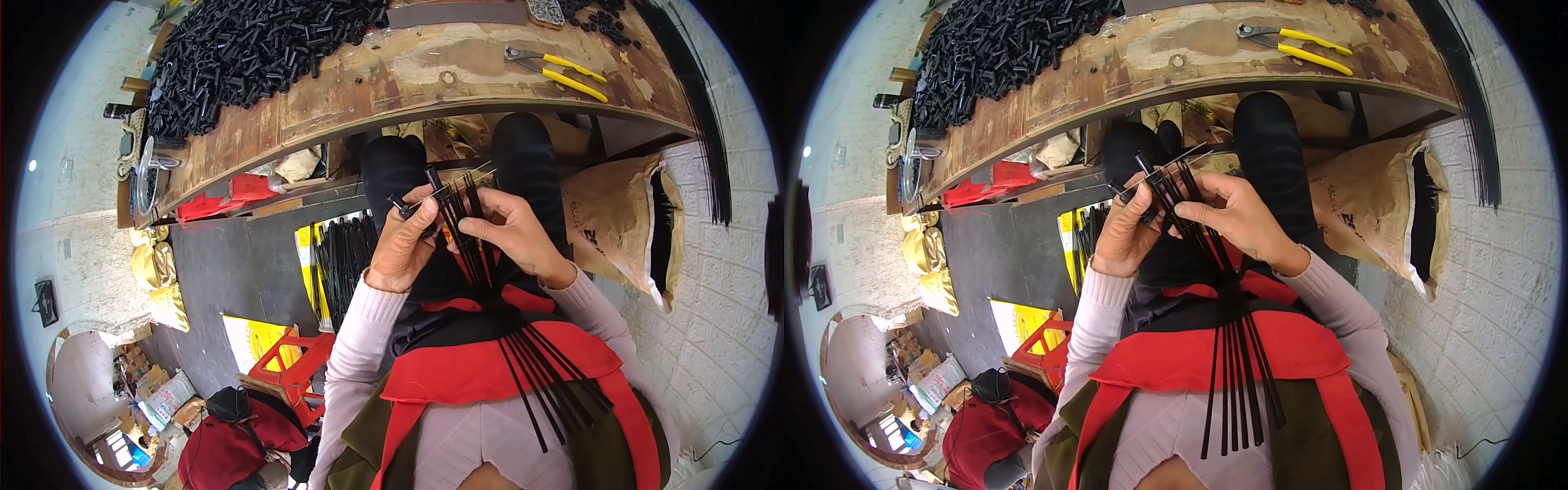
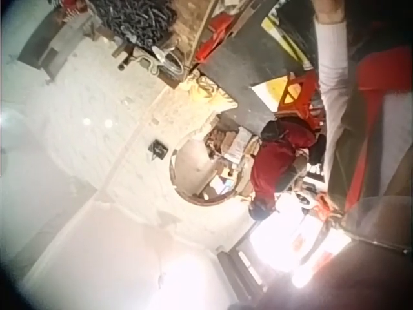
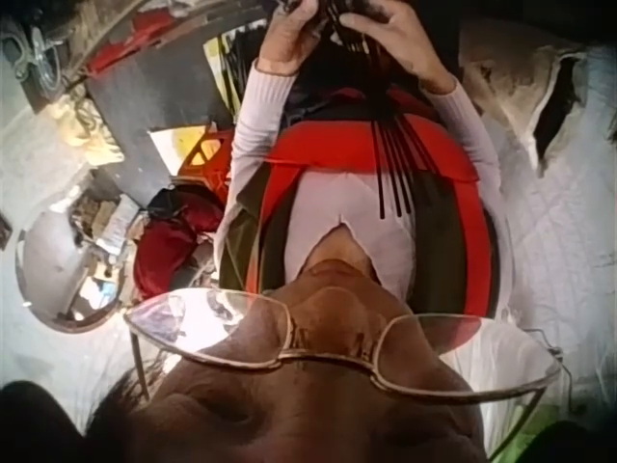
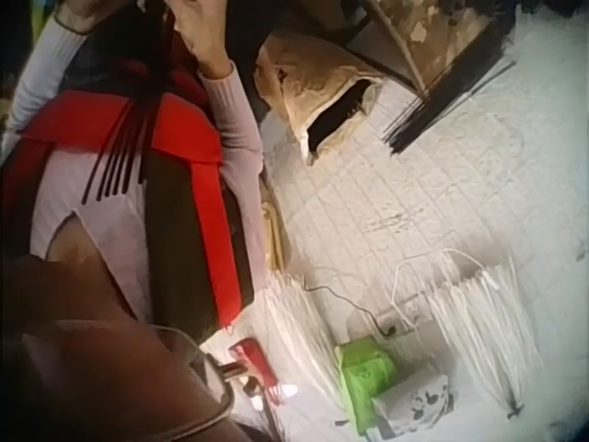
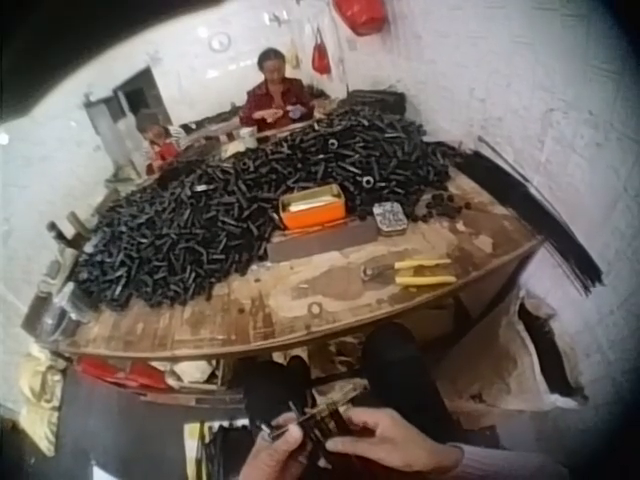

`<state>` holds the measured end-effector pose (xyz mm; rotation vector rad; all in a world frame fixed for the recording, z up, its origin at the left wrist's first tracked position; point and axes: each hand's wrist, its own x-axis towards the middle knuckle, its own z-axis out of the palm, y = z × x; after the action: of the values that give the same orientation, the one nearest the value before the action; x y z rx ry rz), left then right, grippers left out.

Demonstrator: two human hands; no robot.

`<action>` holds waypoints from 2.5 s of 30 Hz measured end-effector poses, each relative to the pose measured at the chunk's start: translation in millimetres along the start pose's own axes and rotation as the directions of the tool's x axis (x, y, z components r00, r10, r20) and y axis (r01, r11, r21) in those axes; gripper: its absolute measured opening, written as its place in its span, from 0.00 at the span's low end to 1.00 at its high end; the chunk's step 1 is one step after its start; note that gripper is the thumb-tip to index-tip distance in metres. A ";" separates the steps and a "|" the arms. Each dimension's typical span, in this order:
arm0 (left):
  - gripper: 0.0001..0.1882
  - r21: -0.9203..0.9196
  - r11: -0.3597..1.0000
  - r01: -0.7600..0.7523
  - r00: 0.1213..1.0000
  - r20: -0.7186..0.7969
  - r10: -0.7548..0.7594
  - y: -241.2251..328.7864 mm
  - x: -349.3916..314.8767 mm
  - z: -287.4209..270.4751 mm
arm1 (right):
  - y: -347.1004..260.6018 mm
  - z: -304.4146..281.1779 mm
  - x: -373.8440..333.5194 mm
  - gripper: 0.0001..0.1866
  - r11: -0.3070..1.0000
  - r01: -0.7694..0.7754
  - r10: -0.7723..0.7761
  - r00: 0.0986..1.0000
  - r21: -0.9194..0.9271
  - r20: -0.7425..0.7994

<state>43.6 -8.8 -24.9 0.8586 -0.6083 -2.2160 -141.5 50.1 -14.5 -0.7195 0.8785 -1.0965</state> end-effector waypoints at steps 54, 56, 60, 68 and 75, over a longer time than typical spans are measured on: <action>0.19 0.470 0.843 -0.263 0.960 0.042 0.276 53.3 21.9 24.0 | -9.8 7.0 -0.4 0.24 0.999 -0.030 0.030 1.000 0.031 0.005; 0.20 0.489 0.829 -0.272 0.959 0.067 0.275 53.7 22.6 21.6 | -11.5 7.3 -0.5 0.24 0.999 -0.032 0.032 1.000 0.028 0.001; 0.21 0.473 0.837 -0.274 0.962 0.131 0.241 52.9 24.1 17.8 | -5.2 0.2 1.9 0.24 0.999 -0.026 0.025 1.000 0.025 0.014; 0.20 0.453 0.854 -0.256 0.966 0.135 0.219 49.8 21.8 16.5 | -6.0 -3.8 1.2 0.21 0.999 -0.049 0.049 0.997 0.017 0.053; 0.28 0.356 0.891 -0.282 0.957 0.041 0.286 41.2 4.1 26.1 | -8.3 -0.6 1.2 0.21 0.999 -0.046 0.044 0.997 0.026 0.062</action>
<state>39.9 -34.5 16.5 0.8956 -1.0849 -1.8600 -145.5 46.4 -8.1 -0.7042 0.8223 -1.0393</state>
